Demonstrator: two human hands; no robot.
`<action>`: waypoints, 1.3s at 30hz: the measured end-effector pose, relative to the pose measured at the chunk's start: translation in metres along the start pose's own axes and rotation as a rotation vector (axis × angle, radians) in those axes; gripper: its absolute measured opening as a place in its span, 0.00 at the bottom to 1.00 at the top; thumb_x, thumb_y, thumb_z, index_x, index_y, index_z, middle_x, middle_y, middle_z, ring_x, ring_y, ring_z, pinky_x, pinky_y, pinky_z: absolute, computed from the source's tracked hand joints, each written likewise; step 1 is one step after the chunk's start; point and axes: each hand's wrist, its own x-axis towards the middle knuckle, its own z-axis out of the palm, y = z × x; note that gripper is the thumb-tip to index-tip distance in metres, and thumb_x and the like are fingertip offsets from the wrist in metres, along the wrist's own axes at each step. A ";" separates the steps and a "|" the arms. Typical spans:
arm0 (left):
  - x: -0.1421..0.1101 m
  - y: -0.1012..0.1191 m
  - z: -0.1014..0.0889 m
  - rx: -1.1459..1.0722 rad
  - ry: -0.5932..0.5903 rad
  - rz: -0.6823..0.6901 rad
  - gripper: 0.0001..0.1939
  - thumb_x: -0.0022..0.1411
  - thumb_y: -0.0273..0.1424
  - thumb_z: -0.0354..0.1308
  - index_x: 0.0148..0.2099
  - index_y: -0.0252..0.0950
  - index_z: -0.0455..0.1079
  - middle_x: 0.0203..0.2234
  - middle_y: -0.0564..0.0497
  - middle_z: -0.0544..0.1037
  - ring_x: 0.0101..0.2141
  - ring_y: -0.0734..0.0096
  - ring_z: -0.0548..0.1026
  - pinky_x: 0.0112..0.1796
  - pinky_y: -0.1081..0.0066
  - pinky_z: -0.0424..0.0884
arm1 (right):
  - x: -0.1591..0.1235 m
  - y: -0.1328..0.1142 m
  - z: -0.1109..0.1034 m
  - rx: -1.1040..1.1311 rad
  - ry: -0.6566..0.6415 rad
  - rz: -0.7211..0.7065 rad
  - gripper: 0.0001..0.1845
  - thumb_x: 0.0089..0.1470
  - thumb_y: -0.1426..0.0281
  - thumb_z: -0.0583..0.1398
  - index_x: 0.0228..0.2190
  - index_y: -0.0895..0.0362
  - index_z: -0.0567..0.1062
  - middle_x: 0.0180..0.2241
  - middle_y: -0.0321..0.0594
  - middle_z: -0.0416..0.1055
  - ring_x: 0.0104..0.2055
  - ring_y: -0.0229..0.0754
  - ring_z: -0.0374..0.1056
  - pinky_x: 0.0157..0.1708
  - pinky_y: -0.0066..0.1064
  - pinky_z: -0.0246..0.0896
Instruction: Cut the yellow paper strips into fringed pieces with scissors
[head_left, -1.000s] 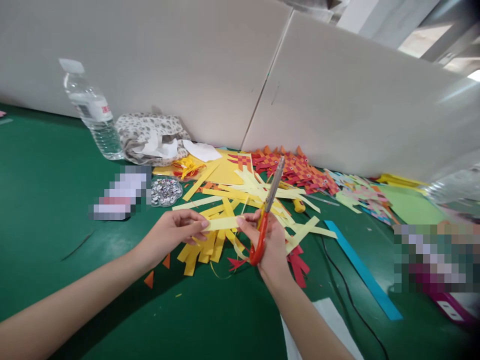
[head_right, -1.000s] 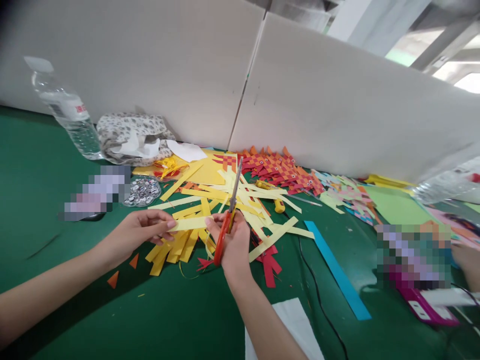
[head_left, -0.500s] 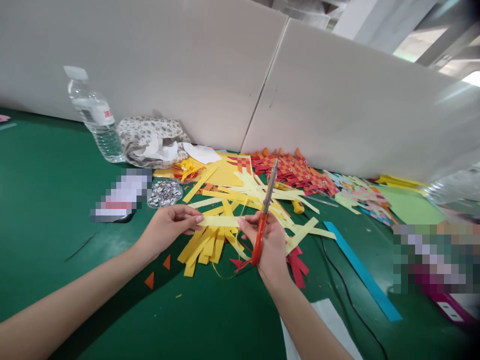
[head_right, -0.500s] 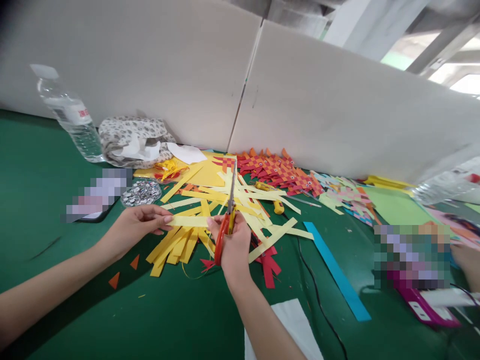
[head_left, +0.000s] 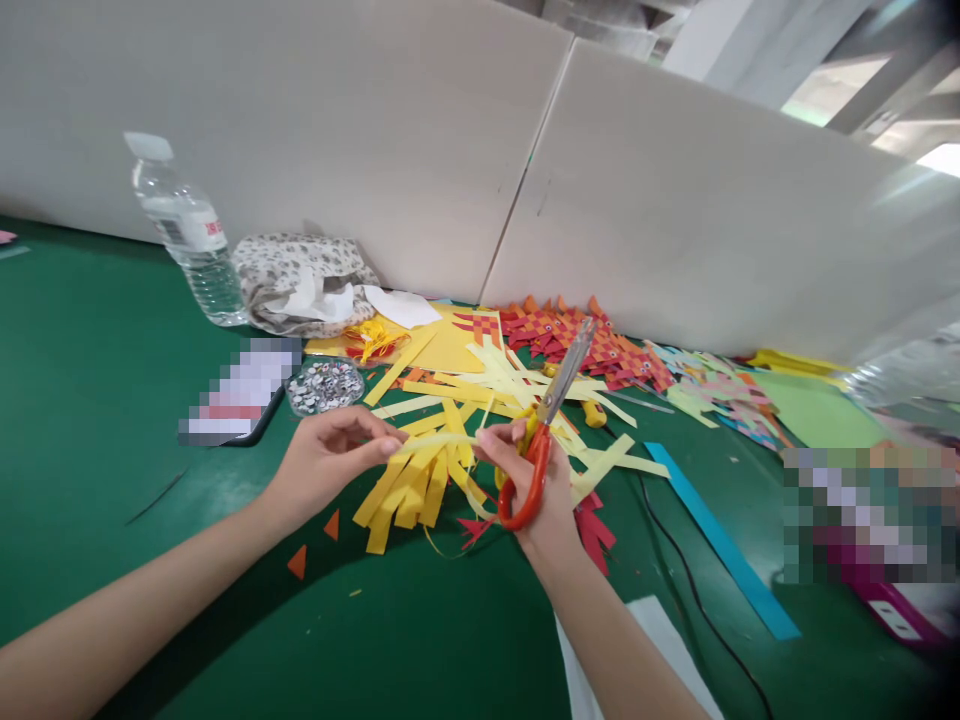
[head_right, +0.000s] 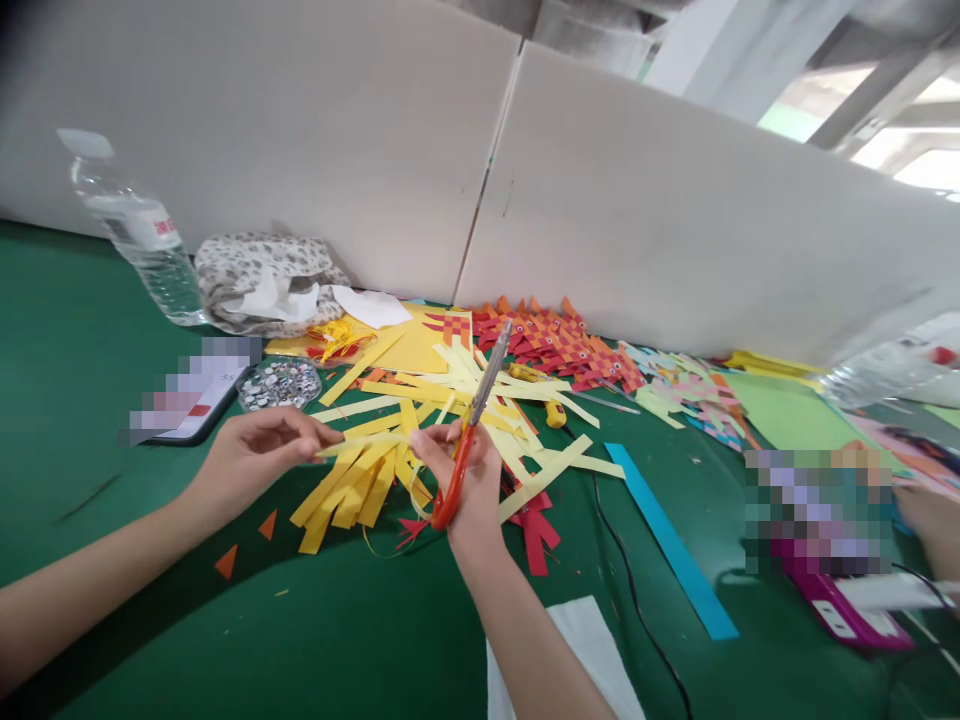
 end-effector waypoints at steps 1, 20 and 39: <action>0.001 0.000 -0.001 -0.072 -0.022 -0.010 0.16 0.55 0.44 0.60 0.25 0.37 0.71 0.25 0.49 0.78 0.30 0.67 0.76 0.30 0.72 0.73 | 0.000 0.000 -0.001 -0.001 -0.036 -0.003 0.19 0.35 0.70 0.70 0.23 0.53 0.63 0.24 0.31 0.72 0.29 0.39 0.71 0.38 0.37 0.68; -0.013 0.000 0.020 0.024 -0.325 -0.295 0.12 0.55 0.39 0.61 0.27 0.35 0.75 0.22 0.51 0.79 0.25 0.71 0.73 0.29 0.74 0.68 | -0.012 0.002 0.007 -0.103 -0.276 0.108 0.21 0.33 0.70 0.70 0.23 0.54 0.62 0.28 0.32 0.71 0.27 0.36 0.67 0.33 0.31 0.64; -0.017 -0.003 0.027 0.012 -0.253 -0.365 0.14 0.50 0.40 0.64 0.26 0.33 0.74 0.19 0.56 0.69 0.20 0.79 0.63 0.20 0.80 0.61 | -0.013 0.004 0.008 -0.061 -0.208 0.135 0.20 0.34 0.71 0.70 0.24 0.54 0.63 0.25 0.31 0.70 0.27 0.36 0.67 0.34 0.32 0.63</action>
